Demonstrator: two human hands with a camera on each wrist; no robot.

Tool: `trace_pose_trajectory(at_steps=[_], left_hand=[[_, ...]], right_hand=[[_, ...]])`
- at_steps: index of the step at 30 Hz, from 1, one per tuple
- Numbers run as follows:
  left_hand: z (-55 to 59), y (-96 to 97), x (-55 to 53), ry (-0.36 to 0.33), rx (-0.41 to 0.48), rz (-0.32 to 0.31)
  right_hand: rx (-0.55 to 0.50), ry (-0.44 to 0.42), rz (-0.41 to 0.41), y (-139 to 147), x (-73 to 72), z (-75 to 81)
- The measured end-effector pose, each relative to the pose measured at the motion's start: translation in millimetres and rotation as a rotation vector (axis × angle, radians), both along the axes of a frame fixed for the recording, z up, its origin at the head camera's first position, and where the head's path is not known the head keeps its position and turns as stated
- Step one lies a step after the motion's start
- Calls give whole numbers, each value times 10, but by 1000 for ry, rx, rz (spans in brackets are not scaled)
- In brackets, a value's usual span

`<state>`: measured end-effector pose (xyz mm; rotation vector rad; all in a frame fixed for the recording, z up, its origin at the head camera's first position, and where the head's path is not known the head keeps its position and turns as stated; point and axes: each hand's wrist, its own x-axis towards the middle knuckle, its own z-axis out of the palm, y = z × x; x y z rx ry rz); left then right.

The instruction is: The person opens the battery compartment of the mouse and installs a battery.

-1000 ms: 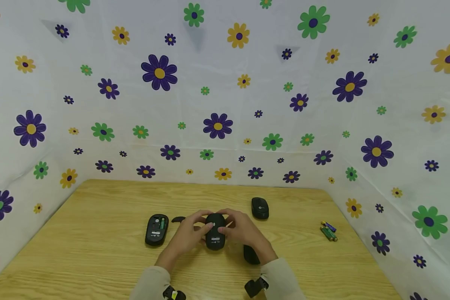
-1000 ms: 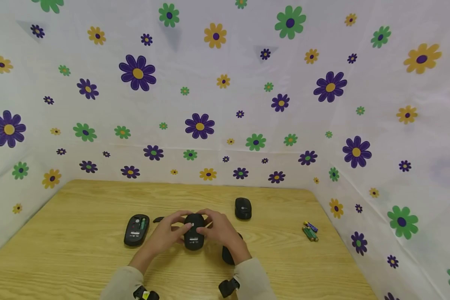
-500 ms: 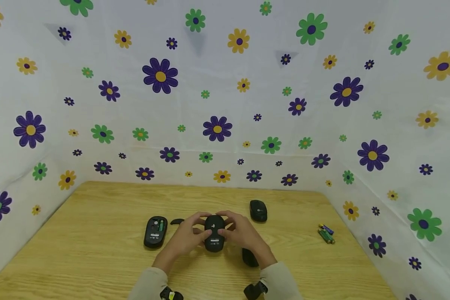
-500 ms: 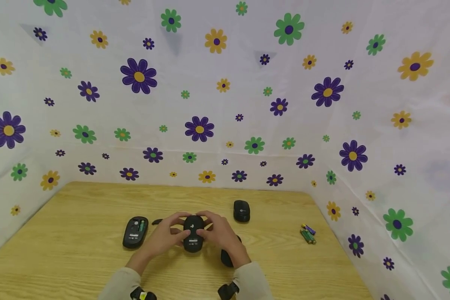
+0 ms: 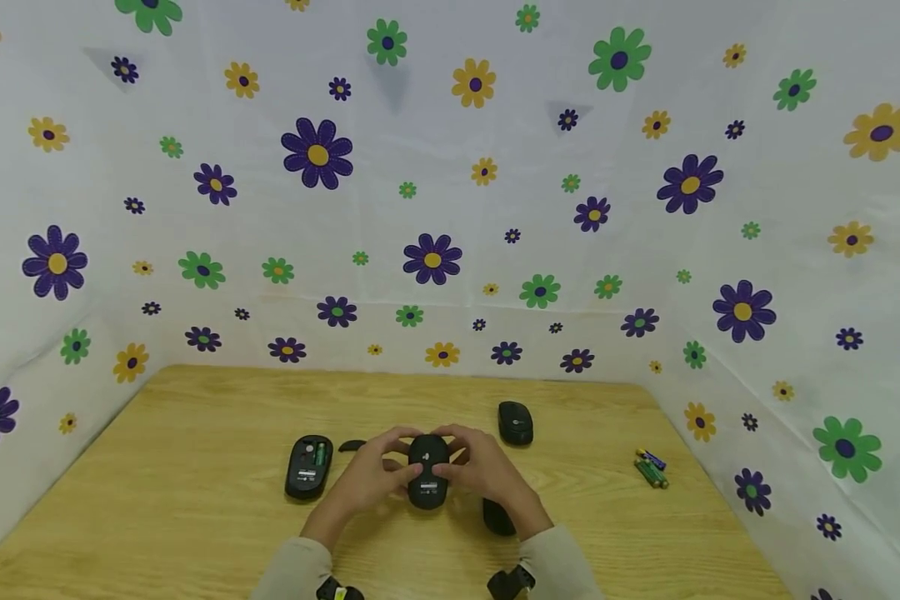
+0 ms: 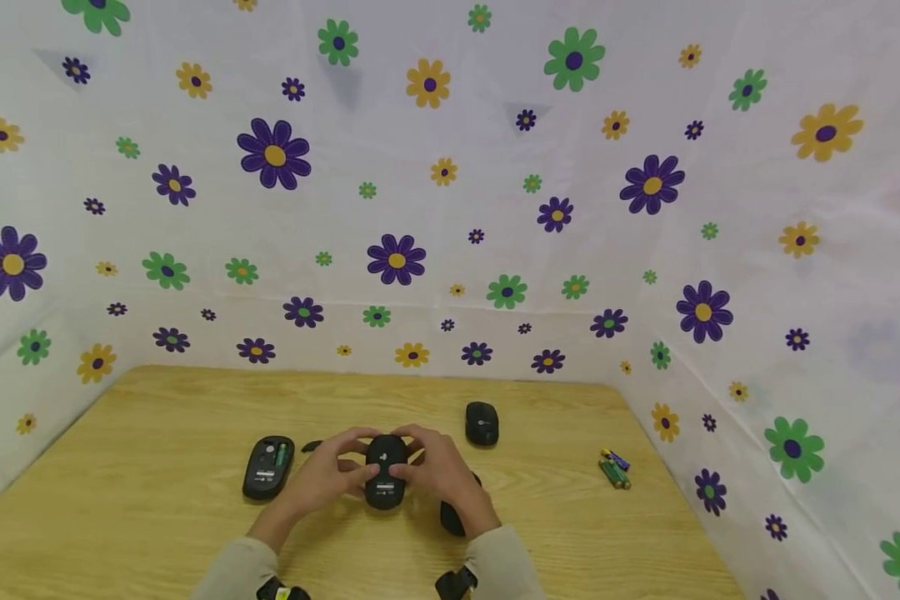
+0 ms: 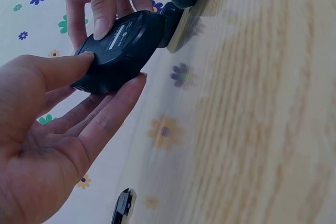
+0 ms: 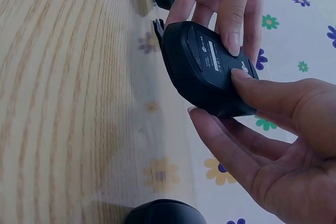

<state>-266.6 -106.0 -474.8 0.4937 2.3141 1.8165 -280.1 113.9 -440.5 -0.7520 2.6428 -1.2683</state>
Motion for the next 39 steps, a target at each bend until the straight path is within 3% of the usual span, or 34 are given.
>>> trace_pose_trajectory(at_steps=[23, 39], left_hand=[[-30, 12, -10, 5, -17, 45], [-17, 4, 17, -11, -36, 47]], right_hand=[[14, 63, 20, -35, -32, -16], [14, 53, 20, -77, -7, -50]])
